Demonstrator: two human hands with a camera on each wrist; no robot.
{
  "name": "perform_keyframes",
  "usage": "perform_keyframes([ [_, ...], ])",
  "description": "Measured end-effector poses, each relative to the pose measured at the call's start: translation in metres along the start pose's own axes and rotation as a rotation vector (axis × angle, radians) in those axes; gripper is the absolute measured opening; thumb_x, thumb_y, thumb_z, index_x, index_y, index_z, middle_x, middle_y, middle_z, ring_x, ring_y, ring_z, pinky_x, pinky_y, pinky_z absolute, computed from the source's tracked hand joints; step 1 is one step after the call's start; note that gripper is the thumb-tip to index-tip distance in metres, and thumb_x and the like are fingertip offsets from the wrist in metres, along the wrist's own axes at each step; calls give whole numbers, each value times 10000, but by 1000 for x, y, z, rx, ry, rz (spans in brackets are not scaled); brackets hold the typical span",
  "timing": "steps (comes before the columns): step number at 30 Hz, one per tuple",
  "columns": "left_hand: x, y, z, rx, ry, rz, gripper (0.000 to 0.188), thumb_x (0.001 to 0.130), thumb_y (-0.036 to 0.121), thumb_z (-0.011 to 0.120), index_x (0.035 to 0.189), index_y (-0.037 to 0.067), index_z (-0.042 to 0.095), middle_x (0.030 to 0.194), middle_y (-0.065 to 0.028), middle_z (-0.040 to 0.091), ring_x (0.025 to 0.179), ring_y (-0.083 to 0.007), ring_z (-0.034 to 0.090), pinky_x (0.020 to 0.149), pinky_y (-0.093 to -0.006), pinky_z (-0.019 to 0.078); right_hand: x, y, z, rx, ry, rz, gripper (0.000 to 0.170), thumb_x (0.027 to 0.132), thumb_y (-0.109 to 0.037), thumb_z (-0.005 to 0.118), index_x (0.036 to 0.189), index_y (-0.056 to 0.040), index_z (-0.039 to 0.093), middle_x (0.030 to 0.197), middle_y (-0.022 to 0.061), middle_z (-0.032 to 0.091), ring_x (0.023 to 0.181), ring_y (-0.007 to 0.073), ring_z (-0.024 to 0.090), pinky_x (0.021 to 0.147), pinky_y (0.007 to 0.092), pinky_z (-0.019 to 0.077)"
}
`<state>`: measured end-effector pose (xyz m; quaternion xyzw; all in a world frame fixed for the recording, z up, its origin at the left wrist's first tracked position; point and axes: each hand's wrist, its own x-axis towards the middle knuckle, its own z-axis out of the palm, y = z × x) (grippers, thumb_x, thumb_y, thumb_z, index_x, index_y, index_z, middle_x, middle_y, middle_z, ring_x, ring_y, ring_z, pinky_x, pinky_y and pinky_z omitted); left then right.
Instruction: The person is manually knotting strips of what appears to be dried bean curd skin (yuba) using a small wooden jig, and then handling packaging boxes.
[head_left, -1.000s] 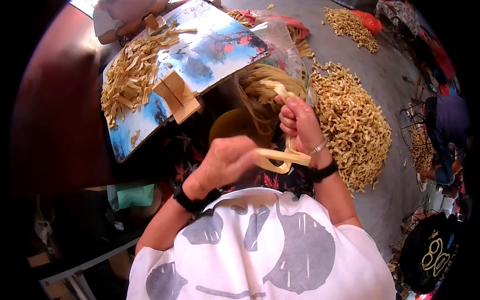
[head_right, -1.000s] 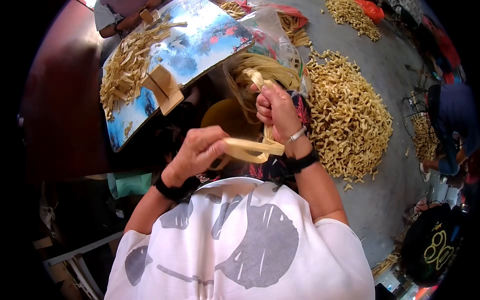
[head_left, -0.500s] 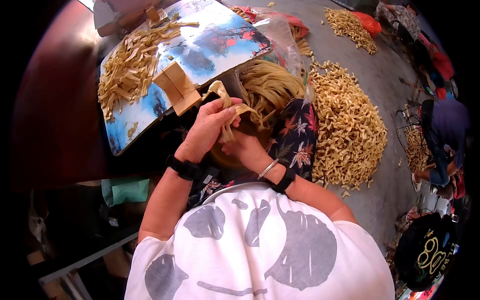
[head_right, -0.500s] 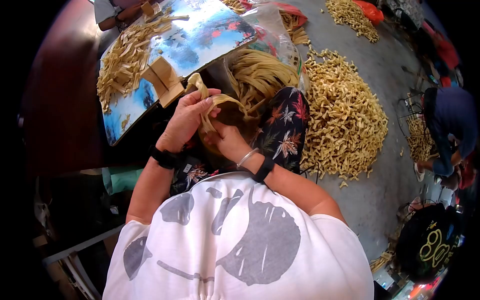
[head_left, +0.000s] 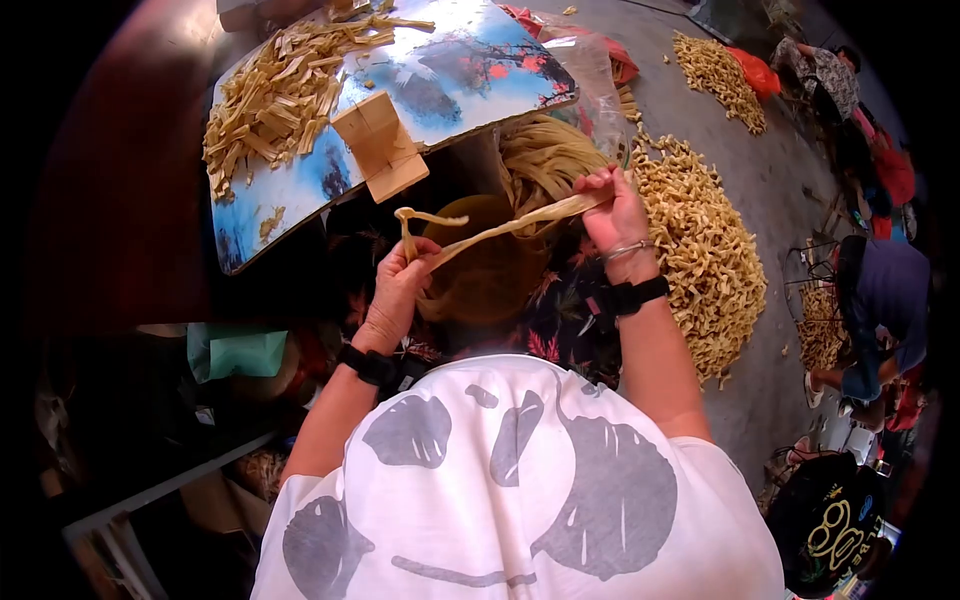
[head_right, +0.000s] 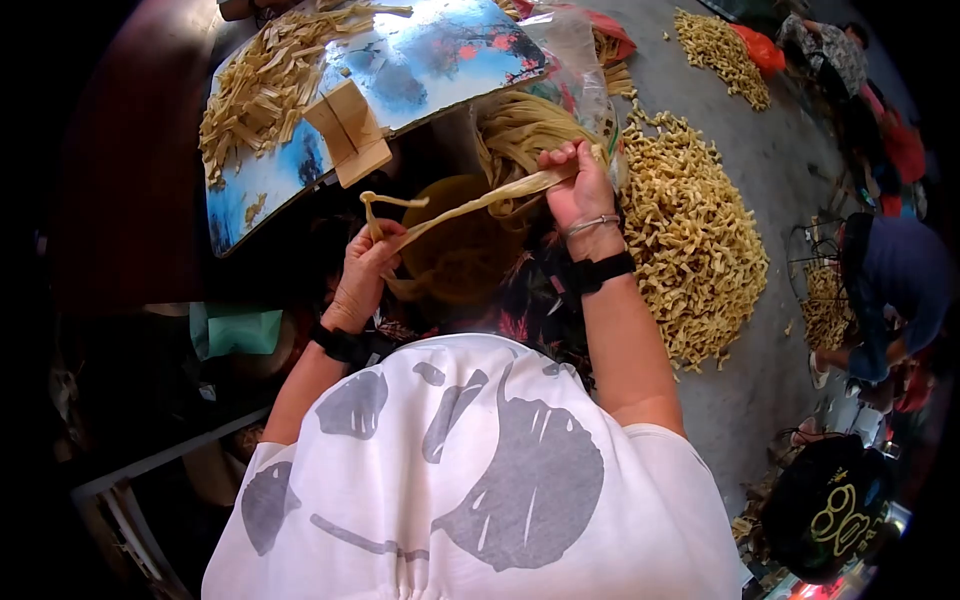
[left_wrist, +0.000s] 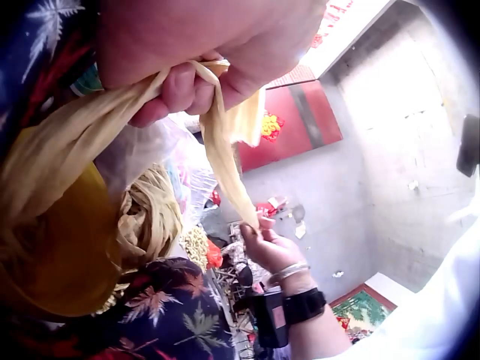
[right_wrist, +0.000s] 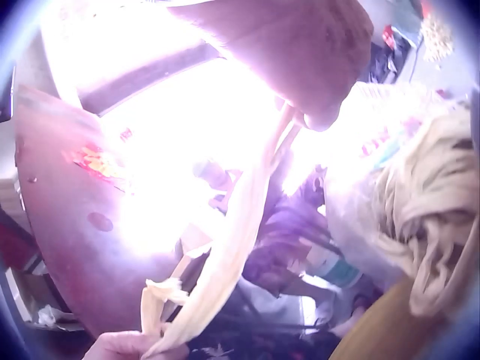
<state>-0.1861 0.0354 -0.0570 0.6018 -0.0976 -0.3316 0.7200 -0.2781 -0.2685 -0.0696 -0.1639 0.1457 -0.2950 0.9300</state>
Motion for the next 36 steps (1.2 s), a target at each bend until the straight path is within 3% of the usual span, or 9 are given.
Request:
perform_keyframes([
  [8,30,-39,-2,863,-153,138,234,906,192,625,1061,19,649,906,-114,660,817,-225,614,734,-326,486,-23,-14,38,-1629,-73,-157,327,1031,-298,484,903,-41,641,854,-5,628,795,118,563,730,270,456],
  [9,25,-30,7,1058,-161,236,309,892,230,653,1092,-6,636,967,-193,673,889,-313,643,807,-373,500,-35,-14,53,-1389,2,115,303,1032,-295,493,938,-48,640,851,-11,611,749,87,541,668,228,457],
  [12,21,-33,14,1052,-49,409,334,902,263,642,1119,8,644,976,-198,681,917,-337,650,832,-369,506,-47,7,51,-864,-145,237,231,1026,-248,519,969,-55,632,870,-16,604,704,60,517,618,209,466],
  [16,11,-8,18,5,-417,-393,515,966,503,547,1090,19,668,935,-117,704,914,-249,666,854,-356,510,-74,35,79,-781,-232,338,181,999,-159,572,1106,-27,633,957,9,630,823,67,600,730,234,549],
  [20,13,6,17,-412,-397,-584,532,970,542,519,1069,36,652,966,-82,697,901,-198,658,890,-355,499,-84,57,70,-900,-335,379,216,1006,-134,552,1161,-12,640,1008,20,655,862,84,611,784,237,530],
  [22,10,16,20,-515,-338,-570,478,974,502,541,1068,45,644,985,-83,692,890,-191,653,905,-364,493,-91,70,65,-1300,-612,61,197,1009,-139,544,1052,-2,679,979,18,653,829,86,607,748,221,501],
  [24,8,14,22,-456,-239,-458,334,971,360,604,1073,44,638,979,-64,673,840,-152,645,813,-322,524,-110,78,69,-1211,-618,195,205,1010,-143,541,1012,10,678,937,23,641,765,85,621,717,215,498],
  [33,6,8,10,371,-211,-224,122,952,74,571,1033,37,654,829,-24,610,715,-111,583,614,-261,490,-110,84,59,-1593,-578,-523,81,949,-88,603,959,-10,624,850,76,614,722,156,652,552,240,537],
  [36,3,2,8,777,-243,480,132,895,17,588,1014,30,643,808,-78,601,673,-199,608,591,-296,493,-108,95,58,-1306,-404,-193,155,996,-161,549,972,-22,614,898,80,628,768,143,651,543,247,553],
])
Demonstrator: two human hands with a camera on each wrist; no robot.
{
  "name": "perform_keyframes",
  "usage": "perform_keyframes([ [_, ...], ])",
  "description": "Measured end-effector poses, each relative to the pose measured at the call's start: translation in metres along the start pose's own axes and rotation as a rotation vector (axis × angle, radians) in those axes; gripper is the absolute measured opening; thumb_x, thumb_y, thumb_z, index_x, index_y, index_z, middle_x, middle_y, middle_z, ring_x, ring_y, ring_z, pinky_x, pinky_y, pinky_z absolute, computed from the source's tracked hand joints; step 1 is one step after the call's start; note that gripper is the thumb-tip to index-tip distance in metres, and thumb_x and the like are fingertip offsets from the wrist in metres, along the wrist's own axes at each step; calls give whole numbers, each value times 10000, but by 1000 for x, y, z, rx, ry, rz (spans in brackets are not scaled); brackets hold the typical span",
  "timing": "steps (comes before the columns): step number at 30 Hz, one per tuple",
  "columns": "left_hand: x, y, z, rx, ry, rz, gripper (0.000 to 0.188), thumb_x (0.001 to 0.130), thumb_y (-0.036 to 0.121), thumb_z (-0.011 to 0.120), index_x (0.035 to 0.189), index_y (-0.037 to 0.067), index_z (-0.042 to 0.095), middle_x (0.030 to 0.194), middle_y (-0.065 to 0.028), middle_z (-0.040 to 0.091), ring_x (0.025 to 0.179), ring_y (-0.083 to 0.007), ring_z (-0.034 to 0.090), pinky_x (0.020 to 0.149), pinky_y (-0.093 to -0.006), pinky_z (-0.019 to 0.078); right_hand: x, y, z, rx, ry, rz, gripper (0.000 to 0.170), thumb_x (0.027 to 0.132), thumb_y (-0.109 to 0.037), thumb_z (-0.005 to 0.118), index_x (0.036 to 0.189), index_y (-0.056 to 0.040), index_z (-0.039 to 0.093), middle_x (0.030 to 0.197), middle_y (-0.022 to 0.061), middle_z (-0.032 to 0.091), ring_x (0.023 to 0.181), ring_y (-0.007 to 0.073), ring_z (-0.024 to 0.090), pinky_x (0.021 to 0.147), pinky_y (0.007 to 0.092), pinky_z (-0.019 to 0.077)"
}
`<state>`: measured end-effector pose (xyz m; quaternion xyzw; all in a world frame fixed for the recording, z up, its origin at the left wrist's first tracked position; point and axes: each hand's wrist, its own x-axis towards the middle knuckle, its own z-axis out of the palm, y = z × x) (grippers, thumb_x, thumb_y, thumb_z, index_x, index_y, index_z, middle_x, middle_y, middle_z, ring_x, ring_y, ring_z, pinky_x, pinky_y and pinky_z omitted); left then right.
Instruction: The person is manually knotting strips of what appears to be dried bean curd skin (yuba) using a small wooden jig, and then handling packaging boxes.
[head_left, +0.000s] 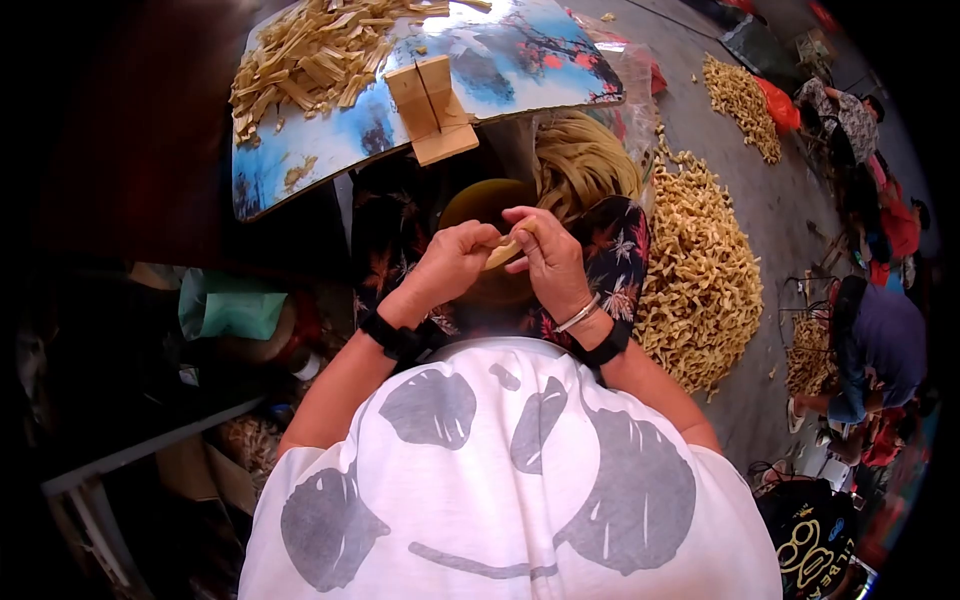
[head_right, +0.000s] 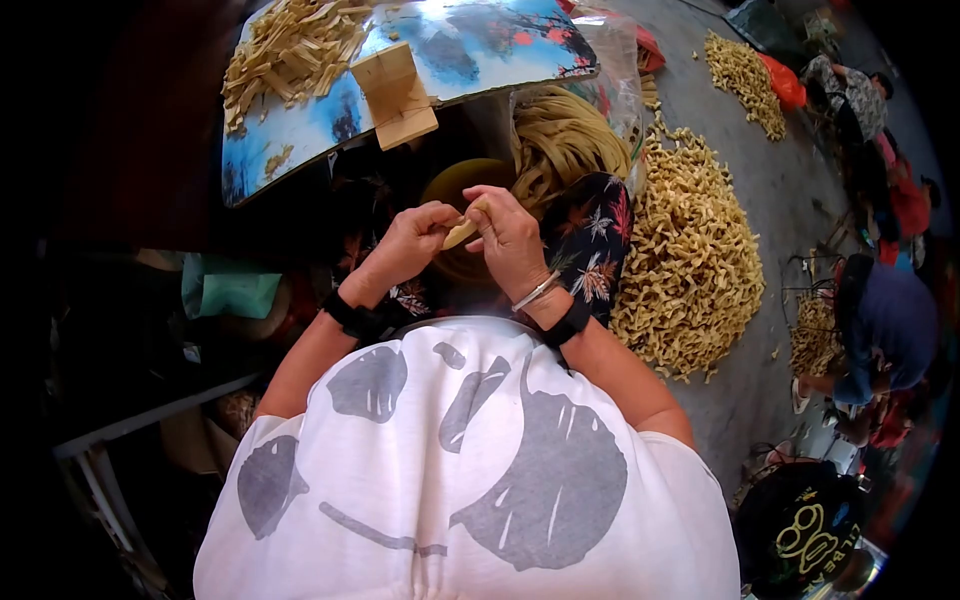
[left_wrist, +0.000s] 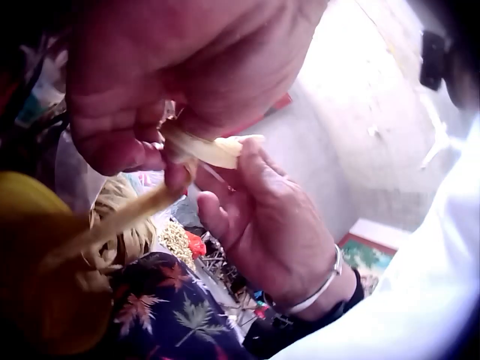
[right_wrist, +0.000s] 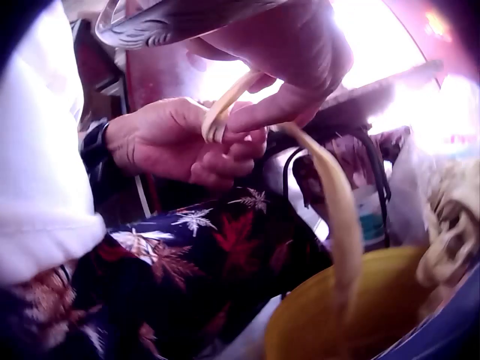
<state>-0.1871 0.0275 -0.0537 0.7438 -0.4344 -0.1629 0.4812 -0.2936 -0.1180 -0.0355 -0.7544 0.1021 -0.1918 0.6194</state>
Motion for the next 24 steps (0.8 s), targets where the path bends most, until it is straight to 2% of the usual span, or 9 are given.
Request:
perform_keyframes([
  [2,-1,11,-3,229,63,96,175,865,-9,588,1027,33,639,841,-117,591,688,-274,619,608,-328,509,1,15,8,379,-5,337,217,1025,-222,509,986,-31,605,938,83,634,784,128,649,532,252,561],
  [6,-8,29,1,547,122,43,232,851,-39,581,1054,51,647,911,-152,586,758,-360,632,651,-373,534,8,35,16,290,-46,565,219,1014,-264,532,1010,-47,564,751,43,635,535,79,587,424,239,481],
  [10,-10,34,9,575,239,79,311,863,-31,575,1155,50,646,920,-157,574,761,-362,638,658,-406,537,14,31,31,30,106,408,234,925,-243,659,1002,-45,563,738,124,661,569,205,654,496,350,518],
  [11,-10,33,9,573,240,64,303,872,-27,566,1160,34,641,921,-158,577,771,-362,637,663,-409,534,14,52,39,-184,197,59,176,950,-206,600,969,-32,596,770,140,676,562,222,643,539,330,507],
  [14,-6,24,6,594,262,-11,238,875,-35,570,1089,6,667,934,-174,581,798,-364,625,684,-404,518,7,10,28,113,-5,262,176,935,-183,592,930,-10,625,833,179,681,712,344,667,644,381,529],
  [16,-7,13,2,425,216,-12,248,846,-47,571,1071,1,665,929,-162,581,792,-337,614,683,-369,504,3,22,30,-45,23,-3,183,924,-181,597,937,-3,637,829,175,676,765,331,668,685,384,528],
  [20,-7,29,5,130,128,-216,348,819,-113,537,1120,12,657,920,-142,573,788,-290,612,699,-333,495,2,36,29,-178,49,52,188,899,-182,615,937,-1,645,968,178,652,874,337,626,761,374,515],
  [21,-9,31,5,134,125,-233,371,813,-127,528,1131,16,654,919,-139,571,792,-283,612,705,-327,493,5,34,29,-136,3,90,182,931,-217,607,950,-43,654,1025,108,655,908,263,624,770,343,517],
  [24,-4,24,7,225,183,23,398,798,-149,512,1140,13,635,933,-145,576,824,-296,619,737,-332,500,4,27,22,782,-245,632,184,966,-272,593,980,-101,659,1020,6,647,927,151,612,778,303,517],
])
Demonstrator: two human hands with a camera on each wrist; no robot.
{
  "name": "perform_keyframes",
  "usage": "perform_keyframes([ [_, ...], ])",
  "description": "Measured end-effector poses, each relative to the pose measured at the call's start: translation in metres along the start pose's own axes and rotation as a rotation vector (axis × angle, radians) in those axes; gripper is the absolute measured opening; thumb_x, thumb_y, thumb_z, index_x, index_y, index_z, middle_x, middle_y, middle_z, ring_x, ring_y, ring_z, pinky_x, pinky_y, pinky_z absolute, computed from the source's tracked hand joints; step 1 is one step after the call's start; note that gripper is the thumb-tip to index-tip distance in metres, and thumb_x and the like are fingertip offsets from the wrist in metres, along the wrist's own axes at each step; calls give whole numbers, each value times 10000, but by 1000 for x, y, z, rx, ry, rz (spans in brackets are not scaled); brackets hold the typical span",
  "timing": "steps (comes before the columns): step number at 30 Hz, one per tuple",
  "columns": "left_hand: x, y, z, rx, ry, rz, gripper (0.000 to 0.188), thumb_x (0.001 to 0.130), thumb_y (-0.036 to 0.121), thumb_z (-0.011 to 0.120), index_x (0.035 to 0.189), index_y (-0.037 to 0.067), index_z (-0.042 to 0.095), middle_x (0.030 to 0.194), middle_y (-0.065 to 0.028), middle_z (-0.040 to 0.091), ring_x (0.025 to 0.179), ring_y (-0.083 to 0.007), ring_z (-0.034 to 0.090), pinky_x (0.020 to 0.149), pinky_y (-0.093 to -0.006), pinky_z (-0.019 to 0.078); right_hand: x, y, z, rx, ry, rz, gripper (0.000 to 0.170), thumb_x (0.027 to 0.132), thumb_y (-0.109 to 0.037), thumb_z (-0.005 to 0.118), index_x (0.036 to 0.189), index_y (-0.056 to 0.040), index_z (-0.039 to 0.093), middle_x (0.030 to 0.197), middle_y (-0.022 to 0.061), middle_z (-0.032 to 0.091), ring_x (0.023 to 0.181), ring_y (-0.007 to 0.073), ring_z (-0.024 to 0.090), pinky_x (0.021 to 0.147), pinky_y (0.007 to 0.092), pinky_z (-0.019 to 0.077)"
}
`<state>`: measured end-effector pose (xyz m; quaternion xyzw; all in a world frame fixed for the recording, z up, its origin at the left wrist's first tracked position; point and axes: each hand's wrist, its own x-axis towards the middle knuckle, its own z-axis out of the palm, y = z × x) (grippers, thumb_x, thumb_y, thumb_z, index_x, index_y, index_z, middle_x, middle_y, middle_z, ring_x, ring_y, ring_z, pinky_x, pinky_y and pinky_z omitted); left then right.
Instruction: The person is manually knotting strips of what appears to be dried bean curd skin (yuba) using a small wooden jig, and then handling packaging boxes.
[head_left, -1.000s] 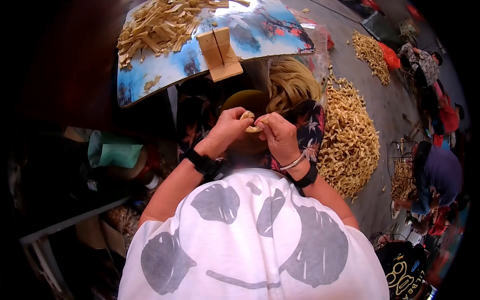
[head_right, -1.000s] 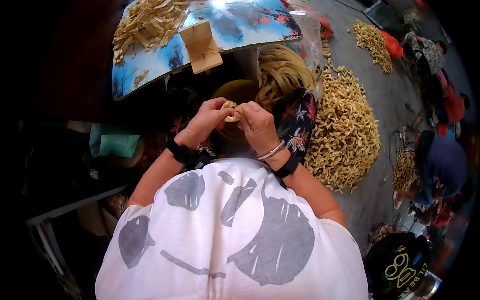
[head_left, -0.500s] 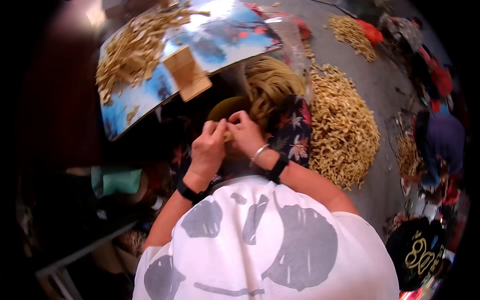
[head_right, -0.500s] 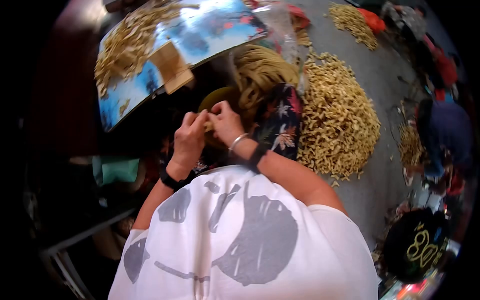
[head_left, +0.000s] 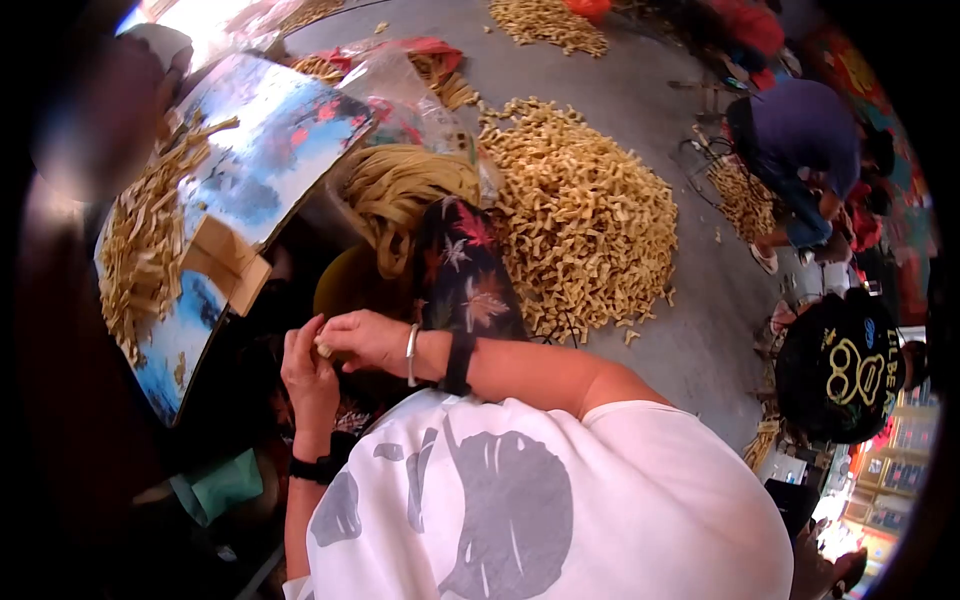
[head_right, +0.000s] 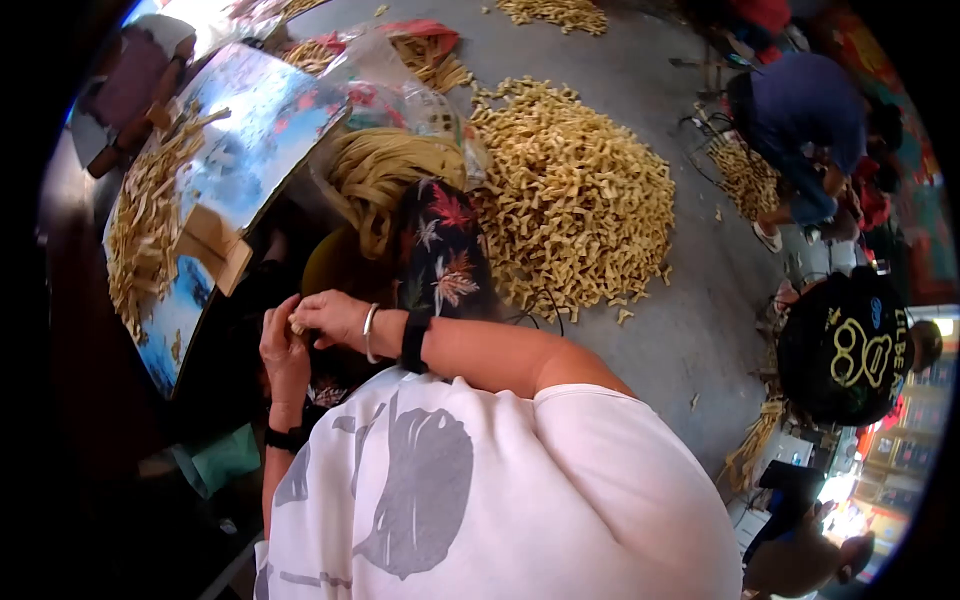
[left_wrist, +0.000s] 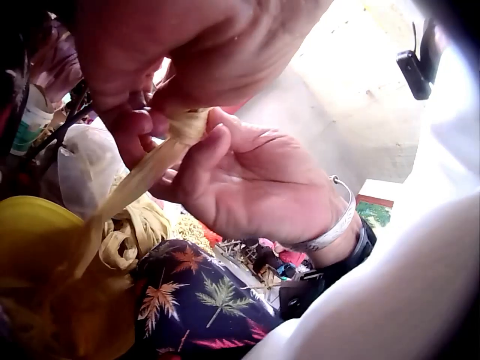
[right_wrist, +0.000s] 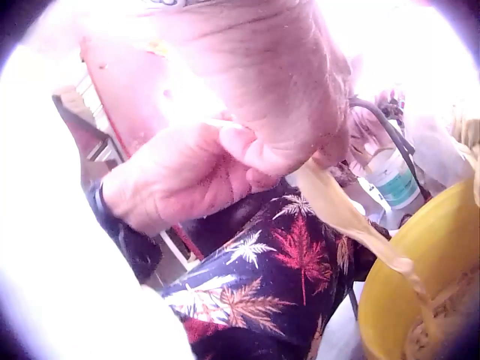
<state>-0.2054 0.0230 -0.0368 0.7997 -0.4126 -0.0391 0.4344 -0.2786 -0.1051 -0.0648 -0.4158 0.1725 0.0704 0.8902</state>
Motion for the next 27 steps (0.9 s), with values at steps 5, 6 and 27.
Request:
perform_keyframes([
  [5,-3,-15,6,-303,81,-379,88,880,23,637,952,35,589,753,-66,637,639,-143,628,569,-267,500,4,-5,-24,-382,-4,-113,224,994,-270,537,1005,-77,650,934,-10,655,804,99,630,652,256,533],
  [6,-2,-10,-1,-497,15,-454,31,937,64,612,934,36,602,748,-35,637,609,-97,608,528,-223,480,2,-9,-20,-382,57,-137,237,1010,-267,507,1056,-74,637,929,4,656,781,106,650,640,246,531],
  [27,-12,-6,-14,-1372,-9,-719,292,928,137,673,1190,30,604,1066,-74,665,953,-168,641,863,-302,525,-11,-12,18,-989,290,-637,111,948,-148,606,913,-44,595,702,154,628,625,309,651,546,372,502],
])
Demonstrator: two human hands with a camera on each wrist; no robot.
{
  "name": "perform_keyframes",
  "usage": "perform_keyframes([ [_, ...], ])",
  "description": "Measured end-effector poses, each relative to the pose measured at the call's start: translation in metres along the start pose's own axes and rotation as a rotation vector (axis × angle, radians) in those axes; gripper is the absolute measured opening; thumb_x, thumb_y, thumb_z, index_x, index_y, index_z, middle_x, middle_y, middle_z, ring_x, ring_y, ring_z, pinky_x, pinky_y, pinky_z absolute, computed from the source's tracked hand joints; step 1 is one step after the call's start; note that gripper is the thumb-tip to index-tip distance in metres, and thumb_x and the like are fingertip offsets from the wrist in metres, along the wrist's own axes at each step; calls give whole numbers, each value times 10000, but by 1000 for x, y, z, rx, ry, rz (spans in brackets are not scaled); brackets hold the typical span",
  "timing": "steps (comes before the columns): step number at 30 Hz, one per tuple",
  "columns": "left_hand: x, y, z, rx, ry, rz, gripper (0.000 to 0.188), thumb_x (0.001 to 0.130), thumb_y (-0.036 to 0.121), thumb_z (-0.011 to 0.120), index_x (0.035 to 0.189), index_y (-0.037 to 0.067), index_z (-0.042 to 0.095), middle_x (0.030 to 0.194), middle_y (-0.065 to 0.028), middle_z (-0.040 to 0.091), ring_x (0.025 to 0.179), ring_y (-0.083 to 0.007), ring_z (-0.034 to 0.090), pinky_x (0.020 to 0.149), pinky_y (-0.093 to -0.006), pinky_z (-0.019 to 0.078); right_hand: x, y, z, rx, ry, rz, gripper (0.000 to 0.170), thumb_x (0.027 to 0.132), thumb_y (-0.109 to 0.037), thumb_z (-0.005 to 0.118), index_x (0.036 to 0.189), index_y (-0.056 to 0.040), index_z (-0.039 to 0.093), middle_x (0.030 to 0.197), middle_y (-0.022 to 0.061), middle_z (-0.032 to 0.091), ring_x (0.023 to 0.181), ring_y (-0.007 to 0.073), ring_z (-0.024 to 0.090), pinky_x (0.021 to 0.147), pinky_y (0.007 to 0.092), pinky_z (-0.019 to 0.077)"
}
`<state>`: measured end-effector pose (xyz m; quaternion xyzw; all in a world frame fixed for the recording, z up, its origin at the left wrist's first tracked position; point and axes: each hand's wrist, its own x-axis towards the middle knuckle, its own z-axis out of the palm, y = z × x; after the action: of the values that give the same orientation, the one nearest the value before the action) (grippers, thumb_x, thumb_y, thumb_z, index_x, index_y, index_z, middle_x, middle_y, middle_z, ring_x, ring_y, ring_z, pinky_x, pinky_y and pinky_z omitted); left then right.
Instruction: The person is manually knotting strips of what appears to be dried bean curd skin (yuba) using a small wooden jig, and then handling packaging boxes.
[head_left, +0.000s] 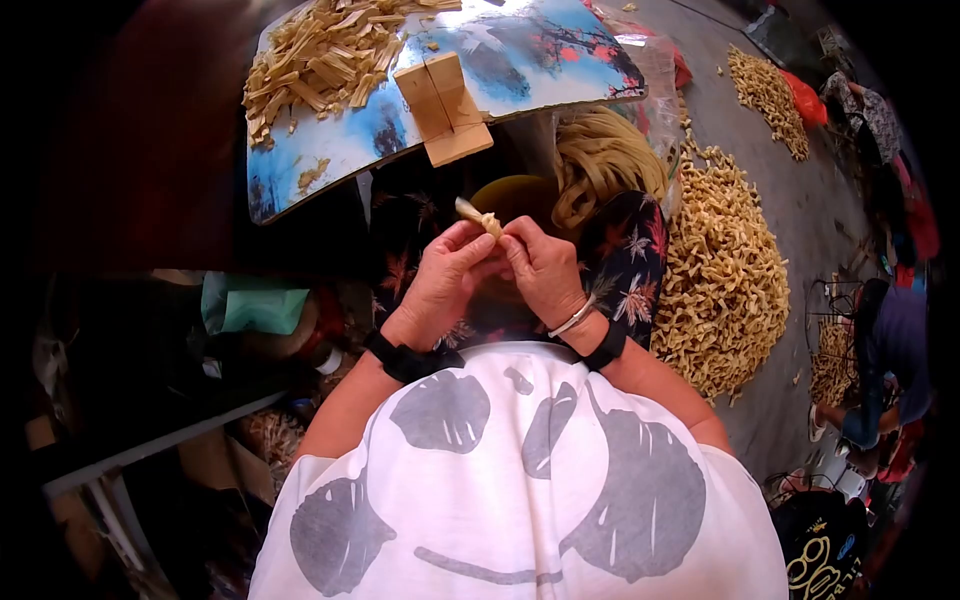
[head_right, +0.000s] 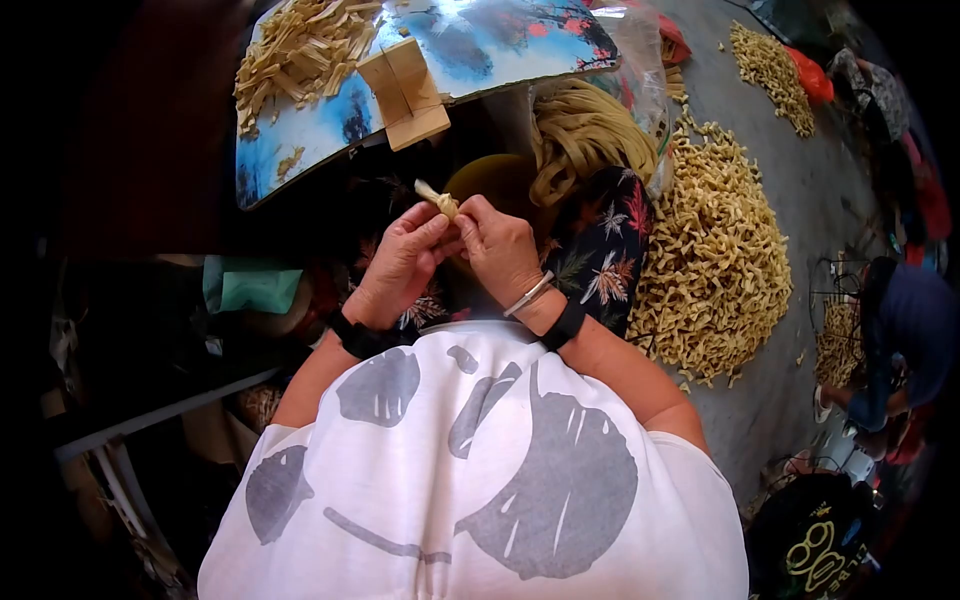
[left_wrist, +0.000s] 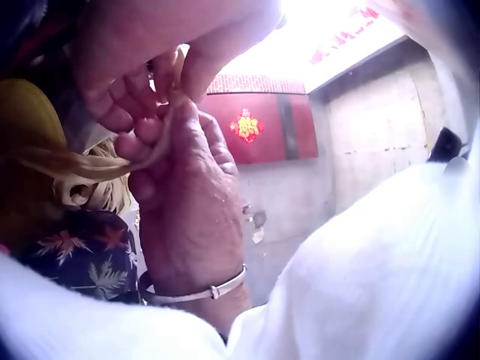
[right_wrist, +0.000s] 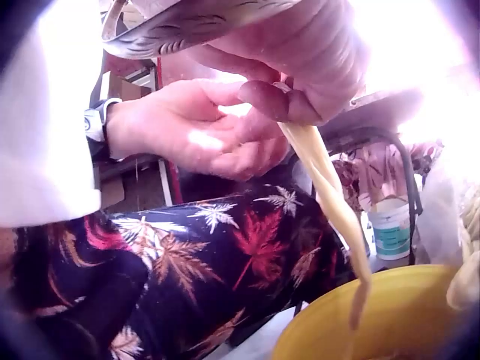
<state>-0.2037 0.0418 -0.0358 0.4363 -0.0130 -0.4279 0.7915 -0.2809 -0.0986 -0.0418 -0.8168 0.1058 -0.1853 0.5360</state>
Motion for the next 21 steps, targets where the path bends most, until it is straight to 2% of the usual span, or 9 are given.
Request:
perform_keyframes([
  [3,2,1,0,250,32,181,297,928,116,669,1198,13,599,1062,-47,664,944,-133,634,849,-280,521,3,-1,2,-120,0,-141,102,940,-153,616,926,-53,596,745,177,623,686,357,635,596,389,511],
  [7,5,-5,-9,618,29,305,254,930,81,657,1165,0,607,985,-21,655,853,-93,620,797,-226,512,24,3,-4,81,54,-74,177,925,-191,644,999,-30,634,879,127,647,727,295,649,633,362,515],
  [8,4,-7,-8,585,25,290,238,929,81,659,1149,2,612,963,-18,651,831,-87,613,773,-220,510,26,22,-5,36,-104,-27,224,938,-220,630,1048,-25,644,943,106,645,772,231,660,646,321,526],
  [11,2,-4,-5,535,21,265,190,933,92,662,1100,9,626,901,-6,638,770,-68,589,706,-206,498,31,13,-6,256,-141,194,232,954,-230,606,1062,-27,640,940,104,647,796,184,666,625,278,524],
  [12,0,-2,-8,550,23,261,175,937,102,660,1083,10,629,881,0,634,753,-62,578,687,-203,492,34,7,-9,286,-101,219,233,965,-240,599,1073,-38,642,898,68,656,757,127,658,589,240,505],
  [15,-5,5,-5,540,78,206,123,950,108,635,1028,14,636,825,32,606,725,-33,542,648,-180,457,39,1,-16,363,-212,305,215,968,-249,603,1033,-48,643,841,16,651,689,83,628,568,219,488],
  [16,-7,9,-2,526,105,180,108,954,106,624,1010,15,637,806,45,593,719,-21,529,637,-169,443,39,-2,-16,431,-270,284,194,940,-244,656,987,-58,632,798,-20,629,639,45,573,560,203,470],
  [19,-8,15,4,579,77,213,120,971,133,606,997,21,641,742,66,541,646,-12,472,561,-169,390,39,-1,-11,491,-326,266,178,892,-200,713,920,-58,610,778,-34,600,637,28,530,551,190,445],
  [21,-12,18,-7,412,65,132,145,980,164,603,993,25,643,698,70,503,588,-13,419,529,-168,345,43,-1,-13,493,-263,273,158,875,-171,724,889,-68,606,759,-44,582,626,18,502,532,186,419],
])
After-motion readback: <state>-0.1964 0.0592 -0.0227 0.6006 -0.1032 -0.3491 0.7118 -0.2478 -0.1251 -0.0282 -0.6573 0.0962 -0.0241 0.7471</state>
